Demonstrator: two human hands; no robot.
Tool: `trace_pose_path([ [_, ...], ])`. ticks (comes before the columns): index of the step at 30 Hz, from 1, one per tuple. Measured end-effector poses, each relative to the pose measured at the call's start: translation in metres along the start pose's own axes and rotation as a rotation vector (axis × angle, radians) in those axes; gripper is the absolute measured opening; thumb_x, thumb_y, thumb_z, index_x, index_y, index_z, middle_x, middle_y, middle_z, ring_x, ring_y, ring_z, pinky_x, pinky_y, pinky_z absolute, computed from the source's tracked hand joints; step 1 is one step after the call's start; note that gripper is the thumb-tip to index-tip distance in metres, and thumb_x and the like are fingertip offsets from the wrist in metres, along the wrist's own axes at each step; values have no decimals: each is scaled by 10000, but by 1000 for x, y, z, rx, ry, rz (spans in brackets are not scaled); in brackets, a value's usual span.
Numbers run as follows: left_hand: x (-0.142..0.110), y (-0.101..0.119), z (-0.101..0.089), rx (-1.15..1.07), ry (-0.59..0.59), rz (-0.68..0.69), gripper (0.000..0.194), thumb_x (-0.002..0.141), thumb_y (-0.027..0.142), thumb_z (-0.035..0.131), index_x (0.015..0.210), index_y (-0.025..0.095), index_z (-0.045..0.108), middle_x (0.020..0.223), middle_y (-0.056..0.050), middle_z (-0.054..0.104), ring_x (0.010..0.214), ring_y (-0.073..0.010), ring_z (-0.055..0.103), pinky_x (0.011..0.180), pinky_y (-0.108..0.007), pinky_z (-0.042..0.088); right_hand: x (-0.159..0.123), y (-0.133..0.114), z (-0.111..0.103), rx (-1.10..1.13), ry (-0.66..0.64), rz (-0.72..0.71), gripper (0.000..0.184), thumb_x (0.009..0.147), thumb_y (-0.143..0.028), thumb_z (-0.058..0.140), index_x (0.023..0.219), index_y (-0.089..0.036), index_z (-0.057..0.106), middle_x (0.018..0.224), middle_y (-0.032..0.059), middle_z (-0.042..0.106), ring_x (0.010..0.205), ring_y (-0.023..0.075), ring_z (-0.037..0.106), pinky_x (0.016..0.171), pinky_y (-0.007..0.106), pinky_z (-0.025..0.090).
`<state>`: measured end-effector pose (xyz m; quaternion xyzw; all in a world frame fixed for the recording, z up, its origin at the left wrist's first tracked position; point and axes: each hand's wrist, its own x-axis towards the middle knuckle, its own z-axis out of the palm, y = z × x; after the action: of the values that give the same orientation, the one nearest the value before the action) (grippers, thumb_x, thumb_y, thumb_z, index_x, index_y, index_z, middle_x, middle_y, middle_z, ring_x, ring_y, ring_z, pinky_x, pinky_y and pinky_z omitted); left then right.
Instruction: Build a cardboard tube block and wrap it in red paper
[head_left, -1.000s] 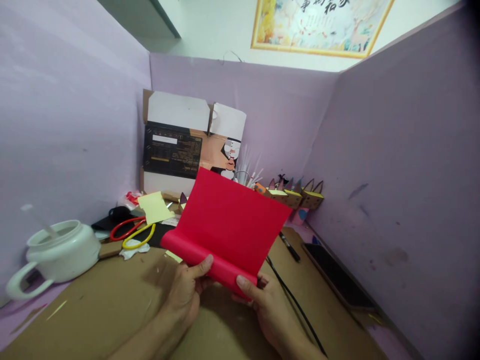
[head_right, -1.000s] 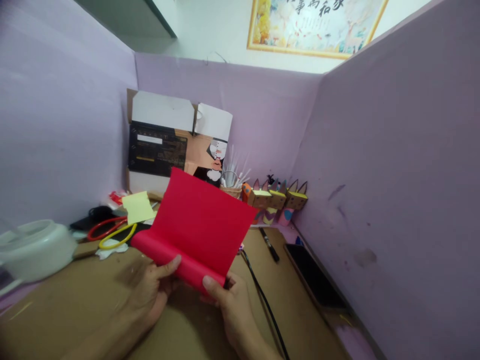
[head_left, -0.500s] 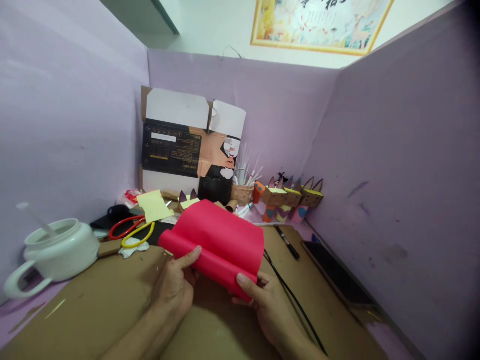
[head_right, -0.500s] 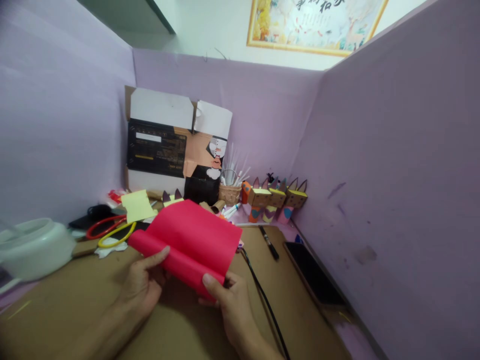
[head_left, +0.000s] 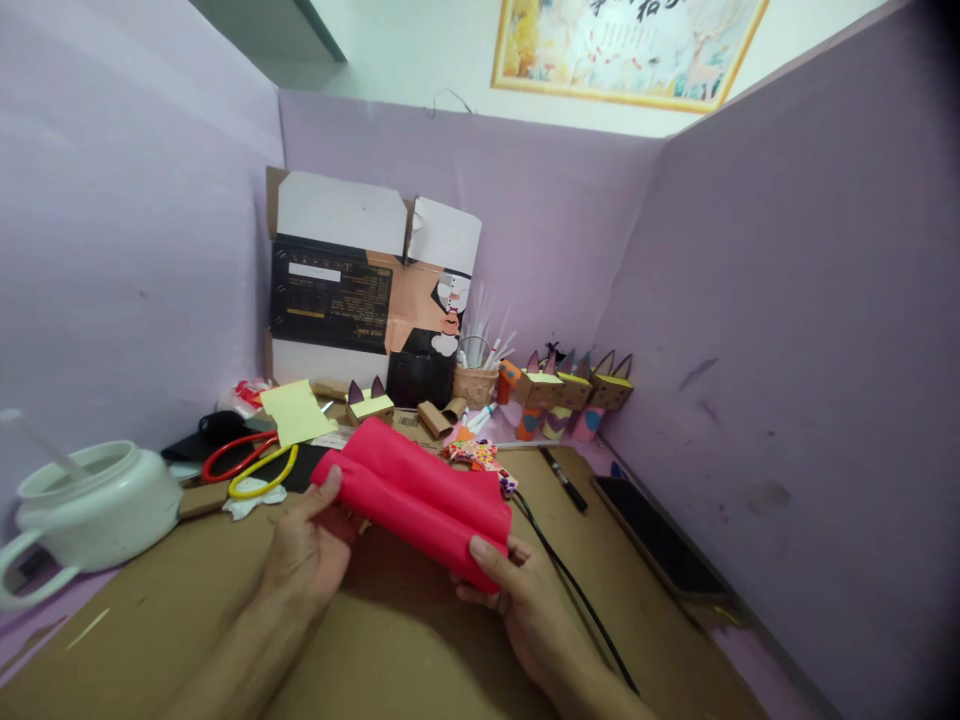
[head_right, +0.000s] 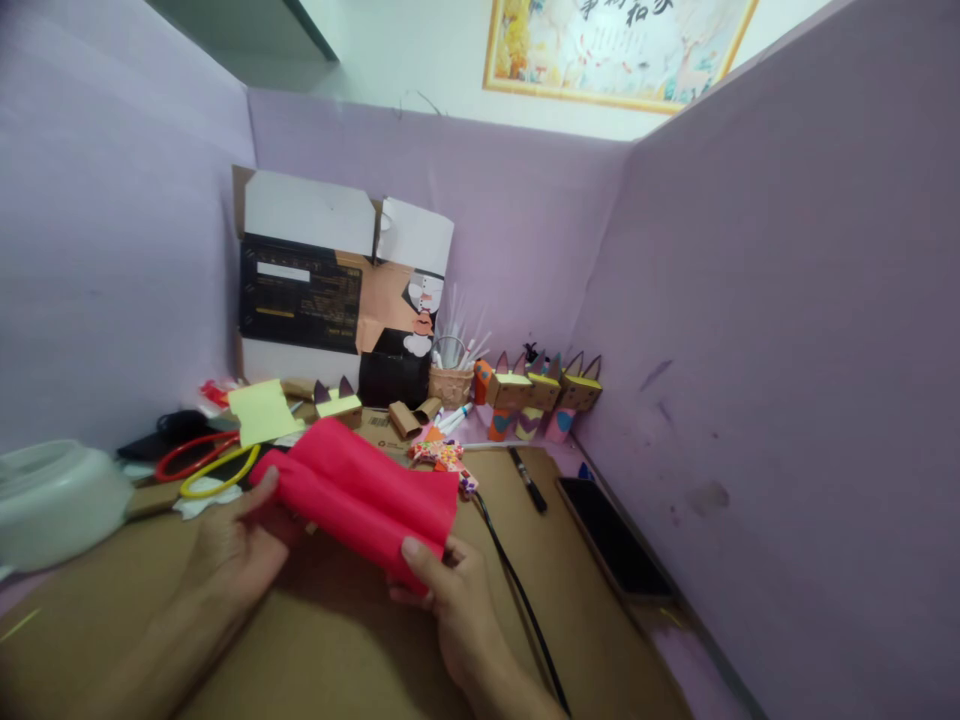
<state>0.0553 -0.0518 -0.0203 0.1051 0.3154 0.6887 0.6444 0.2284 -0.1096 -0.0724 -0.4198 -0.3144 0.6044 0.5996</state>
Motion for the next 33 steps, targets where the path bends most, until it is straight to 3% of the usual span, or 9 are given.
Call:
trace_pose_path([
  [4, -11, -14, -3, 63, -170, -124, 318, 775, 34, 524, 1048, 154, 634, 807, -71, 714, 761, -221, 686, 776, -396, 572, -2, -1, 2, -9, -42, 30, 460, 579, -413, 802, 848, -64, 670, 661, 69, 667, 552, 135, 626, 521, 236, 554],
  [8, -9, -16, -2, 33, -23, -97, 360, 737, -25, 521, 1027, 153, 639, 757, -38, 705, 701, -183, 674, 816, -387, 558, -3, 2, 6, -25, -60, 92, 501, 604, -423, 781, 928, -64, 651, 671, 61, 661, 484, 120, 616, 449, 213, 538],
  [12, 8, 7, 0, -19, 116, 18, 304, 740, -30, 516, 920, 170, 658, 696, -4, 686, 670, -147, 655, 829, -341, 548, -4, 5, 7, -42, -78, 126, 496, 627, -450, 757, 913, -59, 648, 702, 68, 658, 479, 112, 614, 436, 200, 532],
  [16, 18, 18, -8, -36, -75, 24, 220, 828, 78, 455, 889, 148, 654, 742, -51, 684, 701, -174, 655, 728, -337, 567, -1, 3, 4, -82, -24, 12, 484, 624, -466, 755, 864, -58, 653, 655, 67, 652, 515, 126, 613, 508, 238, 555],
  [19, 11, 0, -17, 87, -227, -208, 165, 814, 90, 496, 878, 135, 642, 768, -83, 681, 711, -215, 659, 697, -409, 564, 1, 1, 2, -150, 34, -117, 464, 633, -481, 742, 840, -73, 663, 676, 73, 658, 577, 161, 630, 564, 287, 569],
  [22, -5, -29, -21, 209, -274, -394, 156, 752, 45, 592, 882, 124, 629, 799, -87, 690, 737, -223, 662, 762, -435, 548, 1, 3, 4, -260, 61, -144, 486, 616, -513, 735, 801, -67, 684, 657, 80, 658, 574, 179, 625, 557, 302, 560],
  [26, -16, -48, -19, 257, -262, -307, 218, 732, 10, 607, 927, 106, 622, 848, -92, 704, 760, -215, 669, 786, -392, 555, 1, 9, 7, -346, 51, -130, 499, 590, -545, 726, 720, -64, 698, 583, 63, 643, 519, 165, 590, 519, 275, 518],
  [30, -14, -44, -17, 269, -235, -300, 199, 749, 14, 590, 927, 97, 620, 836, -106, 711, 798, -233, 676, 781, -388, 564, 0, 7, 11, -317, 12, -175, 487, 525, -451, 779, 822, -70, 713, 689, 74, 693, 612, 187, 619, 586, 265, 505],
  [33, -13, -44, -18, 273, -222, -301, 174, 759, 13, 584, 908, 100, 607, 821, -101, 712, 791, -227, 680, 780, -383, 568, -2, 5, 12, -386, 41, -182, 390, 560, -382, 754, 784, -65, 712, 647, 66, 681, 568, 172, 598, 544, 247, 478],
])
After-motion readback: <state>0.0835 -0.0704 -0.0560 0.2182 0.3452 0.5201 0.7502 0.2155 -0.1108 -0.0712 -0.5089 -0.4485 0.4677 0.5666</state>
